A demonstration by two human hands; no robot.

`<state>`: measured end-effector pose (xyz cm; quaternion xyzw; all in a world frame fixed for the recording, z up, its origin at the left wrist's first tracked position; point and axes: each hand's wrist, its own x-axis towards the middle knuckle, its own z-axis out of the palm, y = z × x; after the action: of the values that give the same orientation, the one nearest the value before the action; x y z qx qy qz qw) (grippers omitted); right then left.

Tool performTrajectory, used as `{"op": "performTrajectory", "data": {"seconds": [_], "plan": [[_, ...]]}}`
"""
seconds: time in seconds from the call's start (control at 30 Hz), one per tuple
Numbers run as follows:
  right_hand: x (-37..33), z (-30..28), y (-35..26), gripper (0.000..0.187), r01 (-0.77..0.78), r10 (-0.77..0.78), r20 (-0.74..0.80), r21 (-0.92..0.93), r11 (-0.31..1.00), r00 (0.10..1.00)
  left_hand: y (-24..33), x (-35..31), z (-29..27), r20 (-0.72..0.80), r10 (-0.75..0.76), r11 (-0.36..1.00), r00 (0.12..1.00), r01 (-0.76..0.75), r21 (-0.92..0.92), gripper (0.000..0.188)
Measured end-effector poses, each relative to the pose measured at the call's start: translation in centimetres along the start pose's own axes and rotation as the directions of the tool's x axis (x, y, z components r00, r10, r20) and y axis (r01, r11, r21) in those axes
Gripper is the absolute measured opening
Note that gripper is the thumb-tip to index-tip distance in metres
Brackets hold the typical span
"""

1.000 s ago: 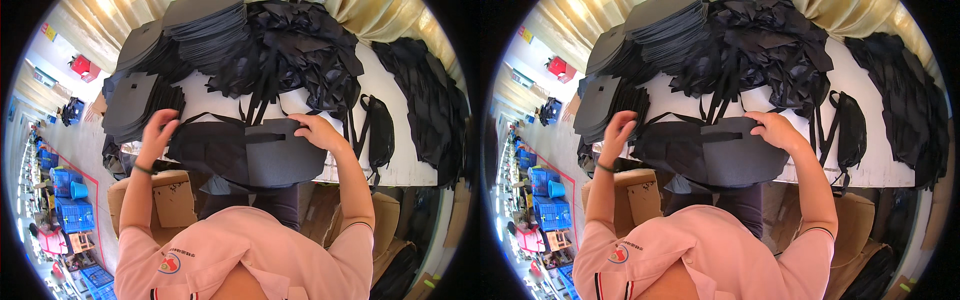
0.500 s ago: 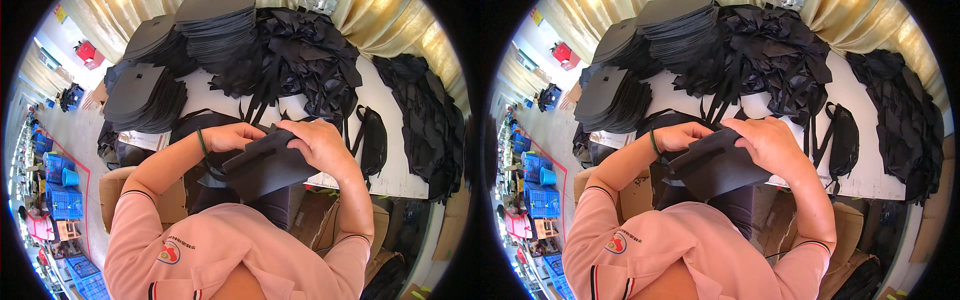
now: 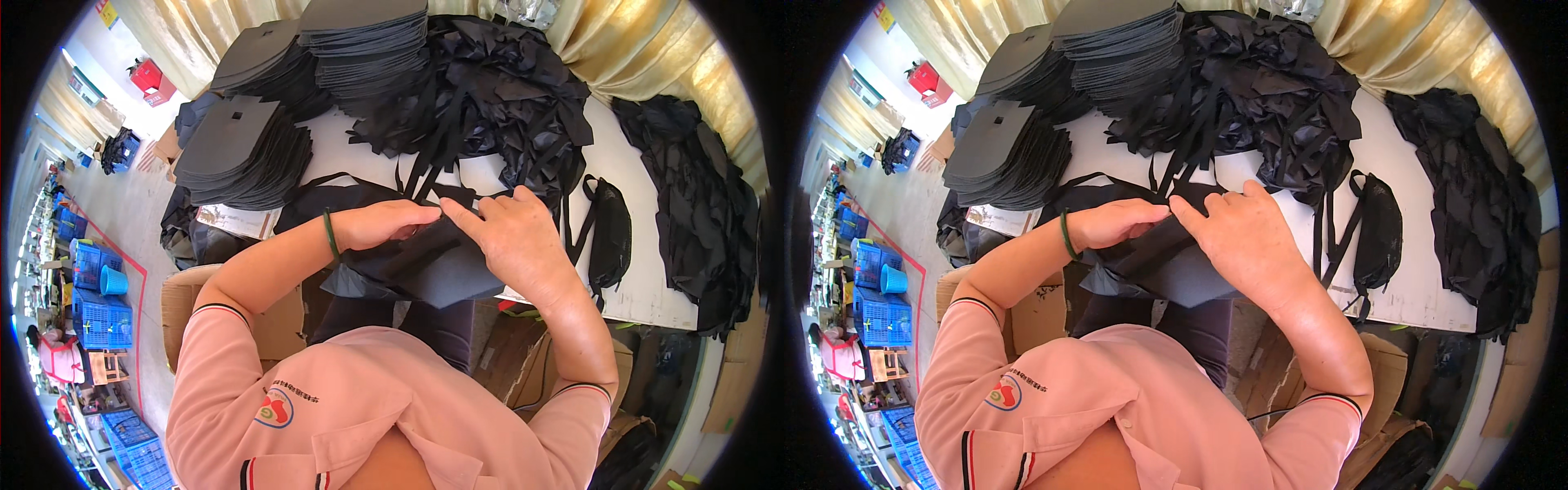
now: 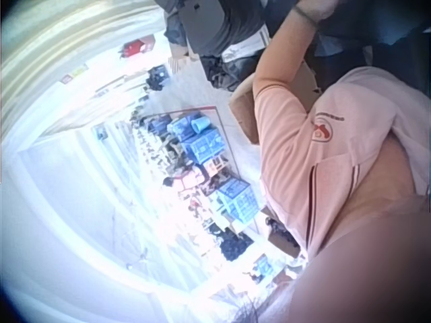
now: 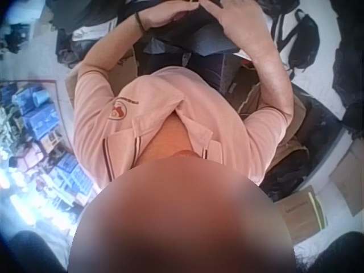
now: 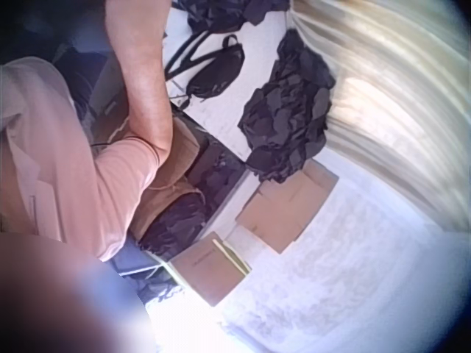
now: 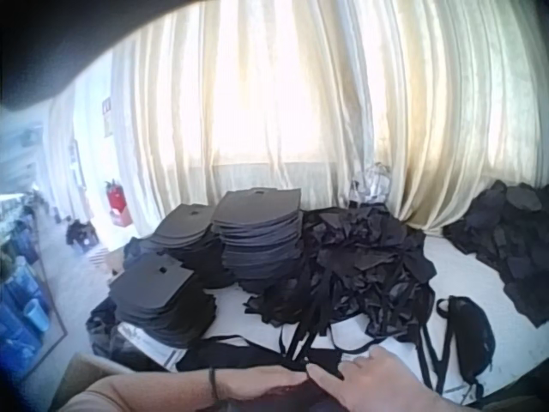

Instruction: Checking and assembling components for black fabric bags in a workshop environment.

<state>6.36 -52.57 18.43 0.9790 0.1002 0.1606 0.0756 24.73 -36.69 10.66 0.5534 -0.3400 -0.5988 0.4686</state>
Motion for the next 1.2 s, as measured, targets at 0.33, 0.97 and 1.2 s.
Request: {"op": "performTrajectory", "data": {"seconds": [0.33, 0.97, 1.2], "plan": [[1.6, -1.2, -0.9, 0.033, 0.036, -0.037, 0.109, 0.020, 0.999, 0.993, 1.8, -0.7, 2.2, 0.074, 0.203, 0.841, 0.976, -0.212, 0.498, 0.024], [1.4, -0.7, -0.8, 0.016, 0.028, -0.031, 0.094, 0.030, 0.999, 0.995, 1.5, -0.9, 1.9, 0.102, 0.066, 0.950, 0.993, -0.094, 0.297, 0.022], [1.5, -0.8, 0.0, 0.025, -0.031, 0.022, 0.078, 0.109, 0.994, 0.997, 1.0, -0.6, 2.5, -0.009, 0.148, 0.982, 0.989, -0.146, 0.121, 0.038]]}}
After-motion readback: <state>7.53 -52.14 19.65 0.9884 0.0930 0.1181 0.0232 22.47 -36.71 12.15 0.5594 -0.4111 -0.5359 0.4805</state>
